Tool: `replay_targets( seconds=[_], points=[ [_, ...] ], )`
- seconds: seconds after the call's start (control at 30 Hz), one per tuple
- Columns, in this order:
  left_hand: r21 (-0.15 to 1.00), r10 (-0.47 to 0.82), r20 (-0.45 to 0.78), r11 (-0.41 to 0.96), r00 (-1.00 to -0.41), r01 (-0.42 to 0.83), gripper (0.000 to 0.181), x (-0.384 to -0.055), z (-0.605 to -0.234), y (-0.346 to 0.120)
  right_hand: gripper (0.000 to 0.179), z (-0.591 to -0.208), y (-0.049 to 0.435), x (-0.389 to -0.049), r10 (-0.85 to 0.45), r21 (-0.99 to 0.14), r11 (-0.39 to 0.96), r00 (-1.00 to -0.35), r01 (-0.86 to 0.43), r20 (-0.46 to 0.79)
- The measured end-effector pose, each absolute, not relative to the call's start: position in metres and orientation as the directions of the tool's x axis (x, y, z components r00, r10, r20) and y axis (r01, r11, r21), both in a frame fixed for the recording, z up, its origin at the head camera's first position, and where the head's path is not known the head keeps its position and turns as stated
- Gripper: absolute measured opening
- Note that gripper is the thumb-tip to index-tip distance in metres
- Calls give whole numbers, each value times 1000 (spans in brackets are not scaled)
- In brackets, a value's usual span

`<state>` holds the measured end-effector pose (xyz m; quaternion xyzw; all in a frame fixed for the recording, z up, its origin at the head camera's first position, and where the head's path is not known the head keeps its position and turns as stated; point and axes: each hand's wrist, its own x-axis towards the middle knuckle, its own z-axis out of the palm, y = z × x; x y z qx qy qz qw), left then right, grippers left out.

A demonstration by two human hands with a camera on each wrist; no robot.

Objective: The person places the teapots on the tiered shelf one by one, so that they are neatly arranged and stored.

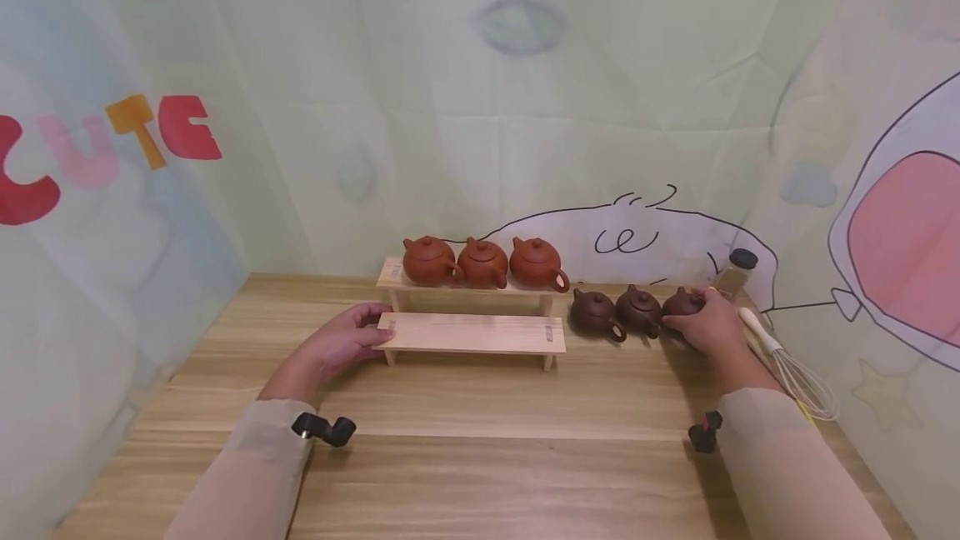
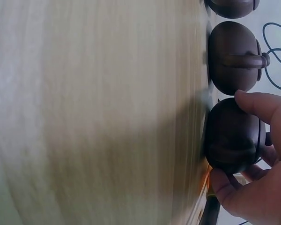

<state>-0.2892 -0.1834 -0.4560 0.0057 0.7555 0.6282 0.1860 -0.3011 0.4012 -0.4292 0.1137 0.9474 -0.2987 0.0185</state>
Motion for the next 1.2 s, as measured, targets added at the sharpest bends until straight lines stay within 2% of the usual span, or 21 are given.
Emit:
replay_targets(
  seconds=[0.27, 0.63, 0.8, 1.0, 1.2],
  points=[
    [952, 243, -270, 210, -932, -221, 63, -289, -457, -183, 90, -428, 398, -296, 224, -543, 808, -972, 229, -77],
    [957, 251, -257, 202, -933, -210, 62, -287, -453, -182, 92, -406, 392, -262, 260, -589, 781, -966, 207, 6],
    [959, 255, -250, 200, -934, -202, 62, -286, -453, -184, 97, -397, 374, -243, 205, -657, 742, -978, 133, 34],
    [959, 249, -252, 194, -935, -207, 62, -289, -454, -184, 97, -388, 333, -221, 88, -629, 777, -993, 21, 76],
    [961, 264, -245, 194, -933, -198, 62, -287, -454, -184, 88, -381, 280, -201, -7, -641, 764, -995, -68, 98]
  ],
)
